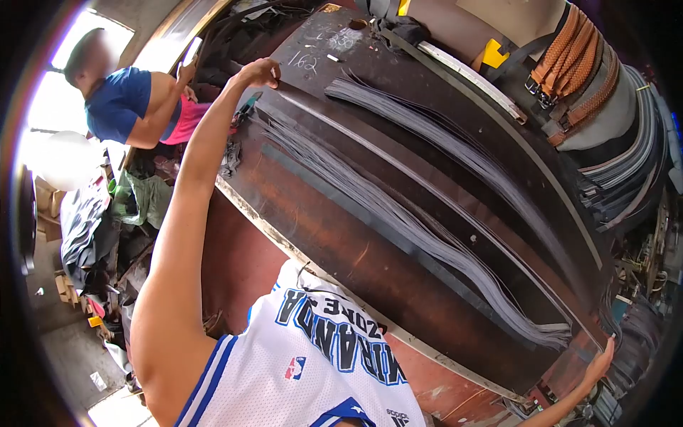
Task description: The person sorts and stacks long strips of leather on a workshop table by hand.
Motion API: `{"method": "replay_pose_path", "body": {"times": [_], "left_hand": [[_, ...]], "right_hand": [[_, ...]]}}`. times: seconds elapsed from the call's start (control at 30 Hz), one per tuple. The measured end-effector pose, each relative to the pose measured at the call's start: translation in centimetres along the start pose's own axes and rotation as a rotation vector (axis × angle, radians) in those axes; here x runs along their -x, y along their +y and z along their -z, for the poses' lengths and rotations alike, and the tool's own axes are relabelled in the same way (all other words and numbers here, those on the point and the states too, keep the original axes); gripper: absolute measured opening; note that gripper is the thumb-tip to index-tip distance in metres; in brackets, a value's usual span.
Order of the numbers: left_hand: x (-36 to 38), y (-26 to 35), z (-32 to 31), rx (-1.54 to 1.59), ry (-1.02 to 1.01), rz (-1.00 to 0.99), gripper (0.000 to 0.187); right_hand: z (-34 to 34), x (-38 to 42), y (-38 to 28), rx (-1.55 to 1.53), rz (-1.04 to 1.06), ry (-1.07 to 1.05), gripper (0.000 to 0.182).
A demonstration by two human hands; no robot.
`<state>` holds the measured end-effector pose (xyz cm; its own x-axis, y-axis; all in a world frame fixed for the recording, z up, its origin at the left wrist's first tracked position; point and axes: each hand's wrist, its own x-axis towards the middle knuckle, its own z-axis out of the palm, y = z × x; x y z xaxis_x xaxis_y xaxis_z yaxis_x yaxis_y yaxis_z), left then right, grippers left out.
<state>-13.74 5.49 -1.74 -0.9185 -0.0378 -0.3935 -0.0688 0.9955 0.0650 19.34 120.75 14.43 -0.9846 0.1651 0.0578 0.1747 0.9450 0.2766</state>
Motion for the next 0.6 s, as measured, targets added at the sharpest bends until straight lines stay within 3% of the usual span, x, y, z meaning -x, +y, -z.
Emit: {"method": "replay_pose_path", "body": {"times": [0.13,0.2,0.47,0.57,0.6], "left_hand": [[-0.7,0.4,-0.2,0.013,-0.029,0.057,0.038],[-1.5,0.5,-0.7,0.017,-0.036,0.073,0.038],[-3.4,-2.3,-3.7,0.052,-0.047,-0.04,0.032],[-4.6,-3.0,-4.2,0.081,-0.094,-0.126,0.037],[-4.6,-3.2,-4.5,0.123,-0.063,-0.107,0.036]], "right_hand": [[-0.4,-1.6,-1.0,-0.005,0.028,0.027,0.054],[-0.8,-2.5,-1.4,0.08,-0.003,-0.056,0.05],[-2.3,-3.4,-2.2,0.148,0.035,-0.058,0.051],[-4.3,-3.1,1.5,0.205,0.036,-0.067,0.06],[-3.5,-2.9,1.8,0.277,0.042,-0.098,0.055]]}}
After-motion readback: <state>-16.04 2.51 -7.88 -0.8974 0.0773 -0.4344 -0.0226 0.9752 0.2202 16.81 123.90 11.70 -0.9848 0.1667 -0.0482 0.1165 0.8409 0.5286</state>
